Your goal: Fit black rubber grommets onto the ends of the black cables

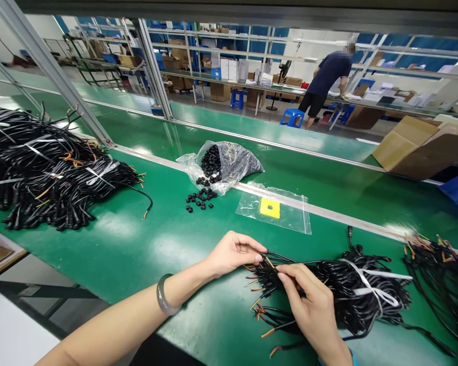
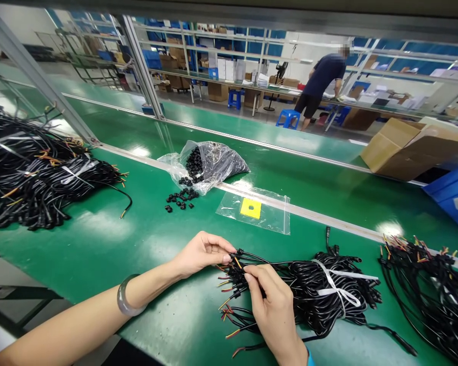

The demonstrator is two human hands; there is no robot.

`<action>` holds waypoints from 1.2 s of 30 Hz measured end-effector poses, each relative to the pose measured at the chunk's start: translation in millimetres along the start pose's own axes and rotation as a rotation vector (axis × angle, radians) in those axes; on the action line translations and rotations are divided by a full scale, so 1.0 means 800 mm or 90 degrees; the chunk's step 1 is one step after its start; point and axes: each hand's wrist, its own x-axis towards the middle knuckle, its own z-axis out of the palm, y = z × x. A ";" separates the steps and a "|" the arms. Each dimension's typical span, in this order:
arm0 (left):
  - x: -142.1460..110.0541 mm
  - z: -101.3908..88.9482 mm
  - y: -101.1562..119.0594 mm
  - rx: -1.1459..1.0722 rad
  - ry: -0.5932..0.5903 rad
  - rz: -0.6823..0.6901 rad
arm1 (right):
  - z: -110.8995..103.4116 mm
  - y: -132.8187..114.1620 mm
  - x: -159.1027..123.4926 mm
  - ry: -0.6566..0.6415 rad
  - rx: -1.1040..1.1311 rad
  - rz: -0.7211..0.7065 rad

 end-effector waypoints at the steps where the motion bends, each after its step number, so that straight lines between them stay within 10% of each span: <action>1: 0.000 -0.001 0.000 0.001 -0.006 -0.002 | -0.001 0.000 0.000 -0.004 0.006 0.001; 11: 0.000 0.005 -0.008 0.044 -0.001 0.092 | -0.004 -0.001 -0.001 0.004 -0.016 0.029; 20: -0.008 0.009 -0.008 0.363 -0.052 0.420 | -0.006 -0.001 -0.004 -0.050 -0.010 0.058; 36: 0.000 0.014 -0.022 0.133 -0.034 0.114 | 0.003 0.006 -0.007 0.033 -0.140 -0.088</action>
